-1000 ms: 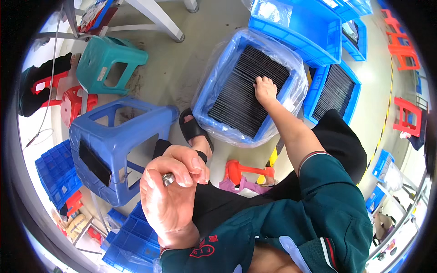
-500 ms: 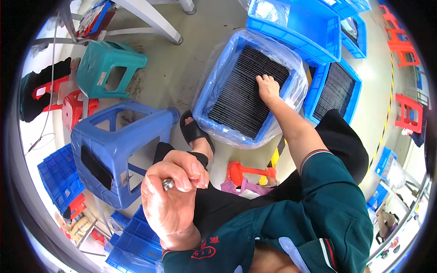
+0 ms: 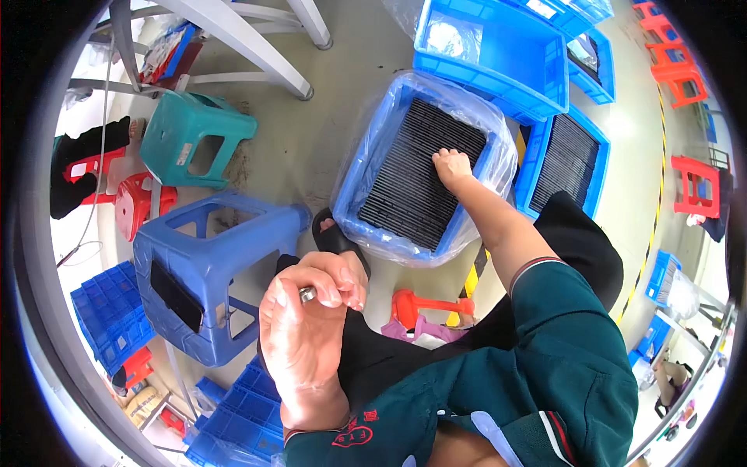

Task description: The recorder is sorting and counting black plastic rods into plastic bags on a factory floor.

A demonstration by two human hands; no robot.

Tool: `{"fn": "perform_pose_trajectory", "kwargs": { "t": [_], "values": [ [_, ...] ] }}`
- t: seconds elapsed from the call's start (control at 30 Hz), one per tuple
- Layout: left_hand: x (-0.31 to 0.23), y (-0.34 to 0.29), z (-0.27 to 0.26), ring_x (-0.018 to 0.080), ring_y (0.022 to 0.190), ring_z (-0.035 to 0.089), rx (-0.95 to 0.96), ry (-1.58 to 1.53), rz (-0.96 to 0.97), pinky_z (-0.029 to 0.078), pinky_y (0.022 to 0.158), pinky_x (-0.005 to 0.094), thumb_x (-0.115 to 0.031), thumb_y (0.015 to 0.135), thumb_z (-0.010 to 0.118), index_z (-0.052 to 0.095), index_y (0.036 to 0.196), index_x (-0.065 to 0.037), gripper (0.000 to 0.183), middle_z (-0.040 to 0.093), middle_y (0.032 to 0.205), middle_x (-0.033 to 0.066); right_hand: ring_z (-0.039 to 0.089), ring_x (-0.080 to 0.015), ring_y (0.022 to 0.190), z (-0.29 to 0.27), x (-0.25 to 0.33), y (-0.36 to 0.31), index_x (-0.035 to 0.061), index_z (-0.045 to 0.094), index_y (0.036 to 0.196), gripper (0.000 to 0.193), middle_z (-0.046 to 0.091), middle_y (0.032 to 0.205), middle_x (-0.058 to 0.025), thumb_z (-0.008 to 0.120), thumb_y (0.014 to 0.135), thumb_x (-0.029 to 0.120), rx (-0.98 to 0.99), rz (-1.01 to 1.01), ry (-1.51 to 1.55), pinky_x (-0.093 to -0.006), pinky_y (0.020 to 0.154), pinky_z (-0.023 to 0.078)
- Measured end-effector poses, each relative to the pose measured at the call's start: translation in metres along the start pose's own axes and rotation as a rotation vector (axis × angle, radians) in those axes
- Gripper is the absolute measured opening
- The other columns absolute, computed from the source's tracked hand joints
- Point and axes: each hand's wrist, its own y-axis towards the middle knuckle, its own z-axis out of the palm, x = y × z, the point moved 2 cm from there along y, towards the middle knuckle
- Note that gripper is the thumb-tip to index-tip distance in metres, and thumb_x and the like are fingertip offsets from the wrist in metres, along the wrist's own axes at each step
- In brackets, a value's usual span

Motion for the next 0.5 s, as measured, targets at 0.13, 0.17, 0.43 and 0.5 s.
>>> {"fn": "perform_pose_trajectory", "kwargs": {
  "t": [0.13,0.17,0.43,0.5],
  "values": [
    [0.001,-0.001,0.001,0.0195,0.073,0.041,0.006,-0.027,-0.027,0.035,0.067,0.0314,-0.039,0.097,0.034,0.047,0.079,-0.004,0.042,0.044,0.085,0.0092,0.065,-0.0239,0.089,-0.023,-0.022,0.013,0.0113,0.069,0.09,0.022,0.067,0.096,-0.0096,0.047,0.084,0.015,0.303,-0.088,-0.037,-0.0373,0.071,0.052],
    [-0.001,-0.002,-0.001,0.0191,0.074,0.041,-0.013,-0.023,-0.035,0.035,0.068,0.0312,-0.039,0.097,0.035,0.047,0.079,-0.004,0.042,0.044,0.085,0.009,0.064,-0.0242,0.094,-0.048,-0.014,0.019,0.0106,0.07,0.093,0.025,0.066,0.102,-0.0118,0.048,0.084,0.015,0.453,-0.147,-0.113,-0.0371,0.075,0.052],
    [0.016,0.026,0.015,0.017,0.076,0.042,0.07,-0.029,-0.12,0.036,0.069,0.0298,-0.038,0.095,0.044,0.049,0.08,-0.005,0.037,0.047,0.086,0.0079,0.062,-0.0331,0.089,-0.211,-0.166,0.027,0.0144,0.063,0.096,0.02,0.065,0.092,-0.014,0.057,0.077,0.02,0.083,0.058,-0.079,-0.044,0.072,0.05],
    [0.024,0.034,0.019,0.0165,0.076,0.043,0.079,-0.007,-0.139,0.036,0.069,0.0293,-0.038,0.094,0.046,0.05,0.081,-0.005,0.036,0.048,0.086,0.0071,0.062,-0.0337,0.088,-0.23,-0.197,0.002,0.0125,0.063,0.095,0.019,0.065,0.09,-0.0143,0.058,0.078,0.021,-0.019,0.095,0.014,-0.0449,0.071,0.05]
  ]
}}
